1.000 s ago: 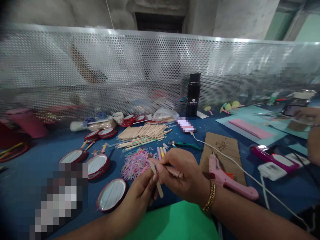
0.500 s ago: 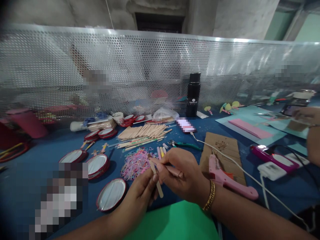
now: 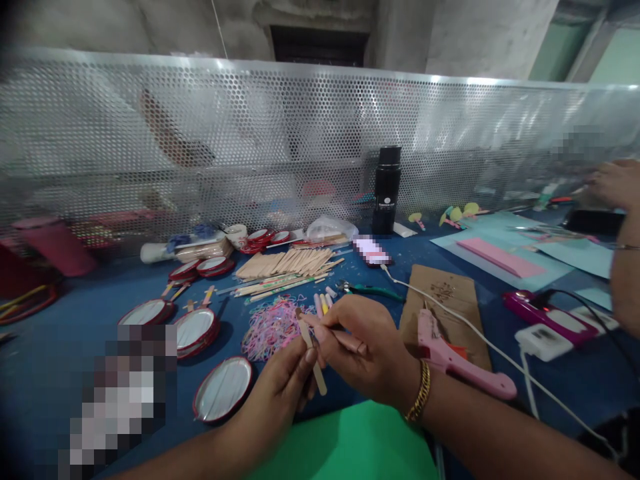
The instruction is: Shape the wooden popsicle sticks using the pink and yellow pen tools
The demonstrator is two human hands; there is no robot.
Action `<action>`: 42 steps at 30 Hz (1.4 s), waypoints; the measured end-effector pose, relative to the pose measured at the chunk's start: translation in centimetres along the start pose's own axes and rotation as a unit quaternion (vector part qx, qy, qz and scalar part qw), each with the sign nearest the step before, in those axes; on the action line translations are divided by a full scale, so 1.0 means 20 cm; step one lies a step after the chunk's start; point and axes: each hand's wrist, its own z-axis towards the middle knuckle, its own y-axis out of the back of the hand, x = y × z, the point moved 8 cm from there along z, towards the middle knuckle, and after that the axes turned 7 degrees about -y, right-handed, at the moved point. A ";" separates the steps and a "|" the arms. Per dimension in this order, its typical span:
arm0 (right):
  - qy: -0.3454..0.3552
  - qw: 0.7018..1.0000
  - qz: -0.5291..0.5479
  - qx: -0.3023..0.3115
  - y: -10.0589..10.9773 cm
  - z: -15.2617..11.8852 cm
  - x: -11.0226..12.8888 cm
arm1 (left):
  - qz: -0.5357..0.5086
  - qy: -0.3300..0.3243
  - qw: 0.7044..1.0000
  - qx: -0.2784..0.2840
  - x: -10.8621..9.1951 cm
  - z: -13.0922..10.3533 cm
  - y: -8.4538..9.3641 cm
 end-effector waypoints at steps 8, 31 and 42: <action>0.011 1.000 -0.002 -0.009 0.01 0.00 0.02 | 0.004 0.004 1.000 0.005 0.00 0.00 0.01; -0.001 0.999 -0.020 -0.035 0.03 0.00 0.01 | -0.003 -0.001 1.000 -0.006 -0.01 -0.01 0.01; -0.001 1.000 -0.014 -0.024 0.02 0.00 0.00 | -0.003 0.004 1.000 -0.006 0.01 -0.01 0.01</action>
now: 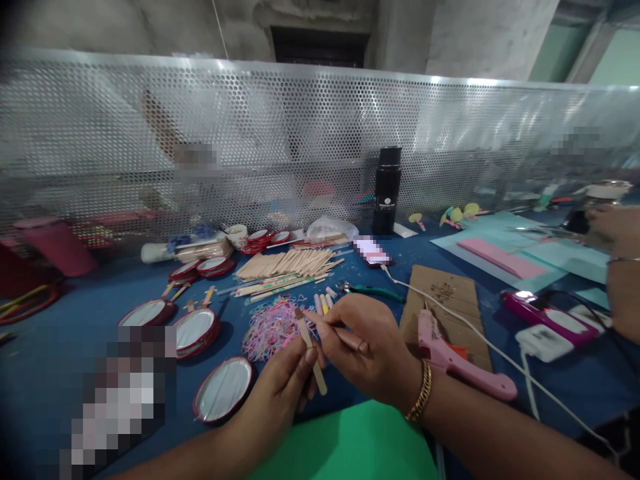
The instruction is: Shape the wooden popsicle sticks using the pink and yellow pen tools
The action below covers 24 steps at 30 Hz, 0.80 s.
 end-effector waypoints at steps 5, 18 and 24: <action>0.008 1.000 0.013 0.010 0.00 0.00 0.01 | 0.004 0.002 1.000 0.005 0.00 0.00 0.00; 0.013 0.999 0.018 0.023 -0.02 0.00 0.01 | 0.004 0.000 1.000 0.015 -0.02 0.00 -0.01; 0.001 1.000 -0.008 0.004 0.00 0.00 0.01 | 0.000 0.002 1.000 0.003 -0.01 0.00 -0.01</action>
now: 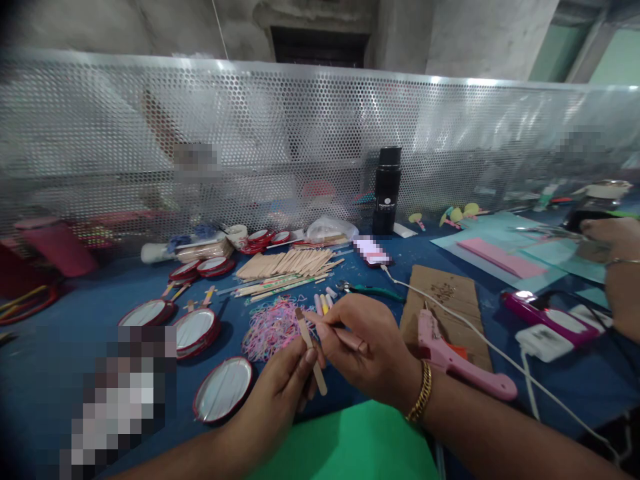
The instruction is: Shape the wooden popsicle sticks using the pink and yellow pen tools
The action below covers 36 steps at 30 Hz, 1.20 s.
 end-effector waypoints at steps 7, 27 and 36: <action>0.013 1.000 0.021 0.014 -0.01 -0.01 0.01 | -0.001 -0.004 1.000 0.006 -0.01 0.00 0.00; 0.002 1.000 0.009 0.004 0.00 0.00 0.01 | 0.003 -0.005 1.000 -0.004 -0.01 0.00 0.01; 0.007 0.999 0.023 0.027 -0.02 -0.01 0.01 | 0.004 -0.009 1.000 0.002 -0.02 0.00 0.00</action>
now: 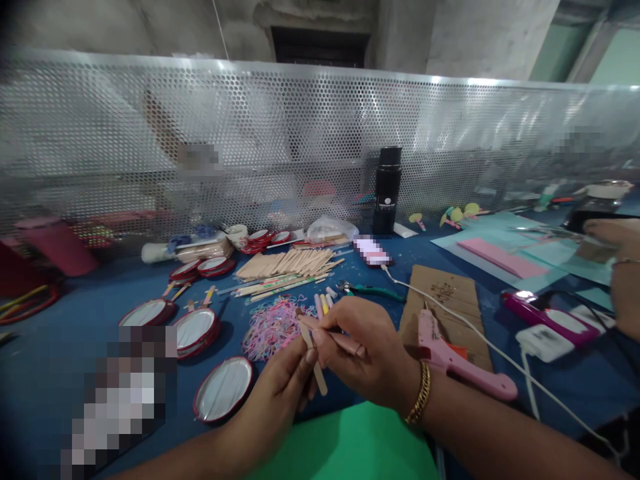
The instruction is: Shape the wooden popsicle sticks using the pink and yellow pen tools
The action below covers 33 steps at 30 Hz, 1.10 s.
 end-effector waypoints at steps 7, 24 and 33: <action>-0.006 0.999 -0.018 -0.039 0.02 0.00 -0.01 | -0.005 -0.001 1.000 -0.008 0.01 0.00 0.01; 0.004 1.000 0.003 -0.007 0.00 -0.01 0.00 | -0.005 0.002 1.000 0.000 0.01 0.00 0.01; -0.003 1.000 -0.003 -0.031 0.02 -0.01 -0.01 | -0.015 0.004 1.000 -0.010 0.00 0.00 0.00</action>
